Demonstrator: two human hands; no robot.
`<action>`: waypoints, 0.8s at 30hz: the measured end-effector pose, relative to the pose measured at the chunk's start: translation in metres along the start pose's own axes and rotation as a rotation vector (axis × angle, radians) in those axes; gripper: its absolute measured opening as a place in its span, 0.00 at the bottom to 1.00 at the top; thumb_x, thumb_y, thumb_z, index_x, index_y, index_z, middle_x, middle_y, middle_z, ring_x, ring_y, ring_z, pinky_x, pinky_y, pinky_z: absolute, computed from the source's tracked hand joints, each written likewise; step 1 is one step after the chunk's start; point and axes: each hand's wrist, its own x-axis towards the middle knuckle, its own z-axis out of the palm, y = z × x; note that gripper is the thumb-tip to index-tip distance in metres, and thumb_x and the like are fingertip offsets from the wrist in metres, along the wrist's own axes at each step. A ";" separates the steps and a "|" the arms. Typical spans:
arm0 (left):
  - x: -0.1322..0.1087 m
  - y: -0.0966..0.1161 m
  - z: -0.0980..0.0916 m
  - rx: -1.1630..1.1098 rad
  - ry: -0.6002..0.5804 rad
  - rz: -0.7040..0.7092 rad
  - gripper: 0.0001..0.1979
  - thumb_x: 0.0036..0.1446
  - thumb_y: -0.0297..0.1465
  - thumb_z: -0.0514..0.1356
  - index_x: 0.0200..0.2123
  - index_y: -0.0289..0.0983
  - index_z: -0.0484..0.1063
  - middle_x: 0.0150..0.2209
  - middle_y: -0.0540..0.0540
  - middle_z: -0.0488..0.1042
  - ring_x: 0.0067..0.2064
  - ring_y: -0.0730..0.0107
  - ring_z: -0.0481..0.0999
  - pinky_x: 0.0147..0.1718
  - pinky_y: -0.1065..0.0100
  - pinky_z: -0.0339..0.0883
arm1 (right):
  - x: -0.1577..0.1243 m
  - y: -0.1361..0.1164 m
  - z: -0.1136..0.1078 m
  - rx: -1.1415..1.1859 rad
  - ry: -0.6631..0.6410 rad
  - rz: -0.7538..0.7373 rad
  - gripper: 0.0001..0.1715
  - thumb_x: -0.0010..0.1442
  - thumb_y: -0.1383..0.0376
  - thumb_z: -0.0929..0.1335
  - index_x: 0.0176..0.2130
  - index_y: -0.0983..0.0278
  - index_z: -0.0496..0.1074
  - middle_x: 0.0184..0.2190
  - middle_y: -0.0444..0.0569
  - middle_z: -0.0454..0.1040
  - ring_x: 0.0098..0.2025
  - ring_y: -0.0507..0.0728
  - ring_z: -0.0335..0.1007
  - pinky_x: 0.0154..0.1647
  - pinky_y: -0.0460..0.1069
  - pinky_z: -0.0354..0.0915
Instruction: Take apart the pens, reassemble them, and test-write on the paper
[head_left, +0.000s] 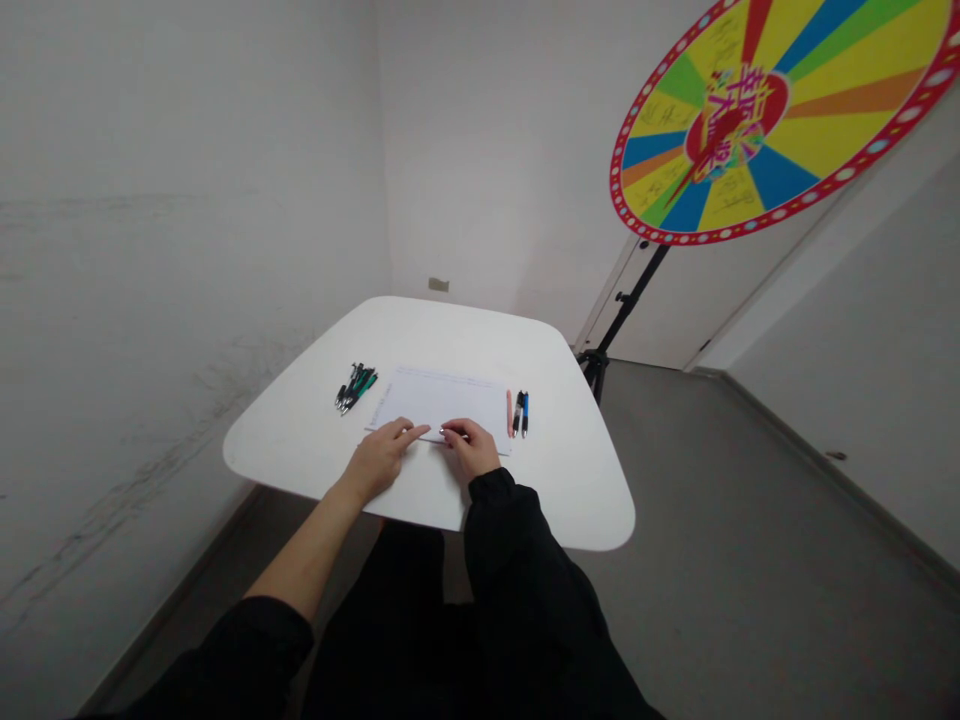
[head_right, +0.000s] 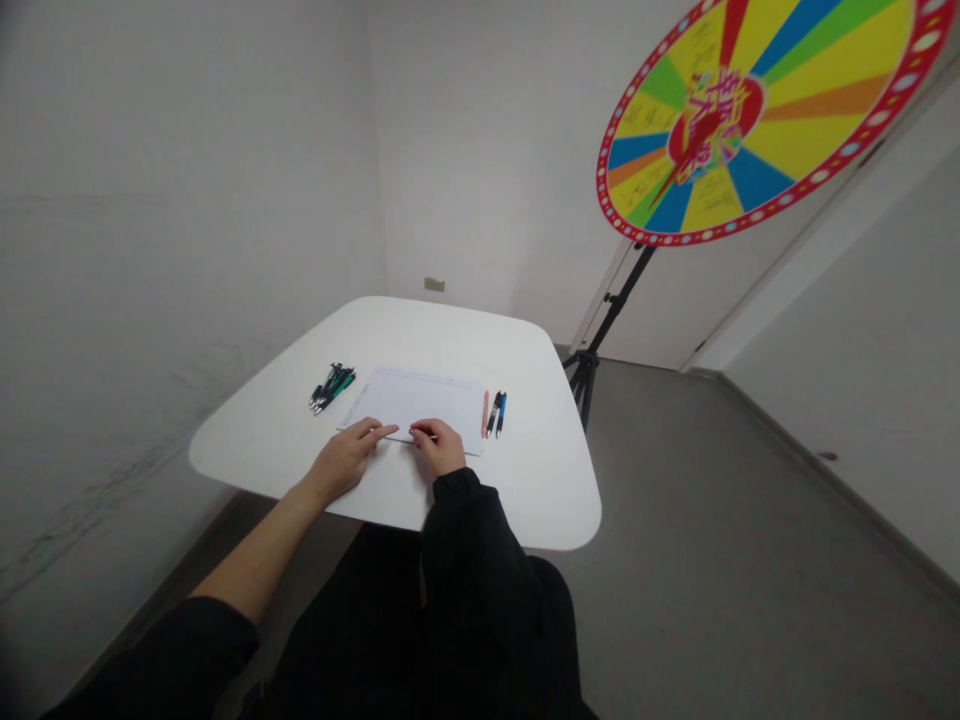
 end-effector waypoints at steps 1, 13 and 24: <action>0.000 0.000 0.000 0.000 0.003 -0.006 0.34 0.57 0.17 0.50 0.65 0.48 0.64 0.50 0.45 0.71 0.46 0.63 0.73 0.46 0.63 0.71 | 0.000 0.000 0.000 -0.010 0.009 -0.006 0.11 0.56 0.58 0.69 0.38 0.60 0.78 0.36 0.47 0.80 0.36 0.56 0.75 0.40 0.51 0.72; 0.001 0.001 0.001 0.047 0.102 -0.100 0.29 0.59 0.18 0.51 0.61 0.43 0.68 0.49 0.43 0.71 0.49 0.61 0.73 0.49 0.61 0.70 | 0.008 0.000 0.000 -0.308 0.081 -0.178 0.09 0.60 0.64 0.68 0.40 0.60 0.77 0.39 0.50 0.77 0.40 0.57 0.72 0.48 0.54 0.69; -0.007 -0.002 -0.005 -0.015 0.030 0.018 0.31 0.59 0.17 0.51 0.62 0.46 0.67 0.49 0.44 0.73 0.47 0.62 0.73 0.47 0.62 0.71 | 0.063 -0.007 0.035 -0.282 -0.016 -0.196 0.08 0.57 0.68 0.69 0.39 0.60 0.77 0.39 0.48 0.78 0.41 0.56 0.74 0.49 0.53 0.70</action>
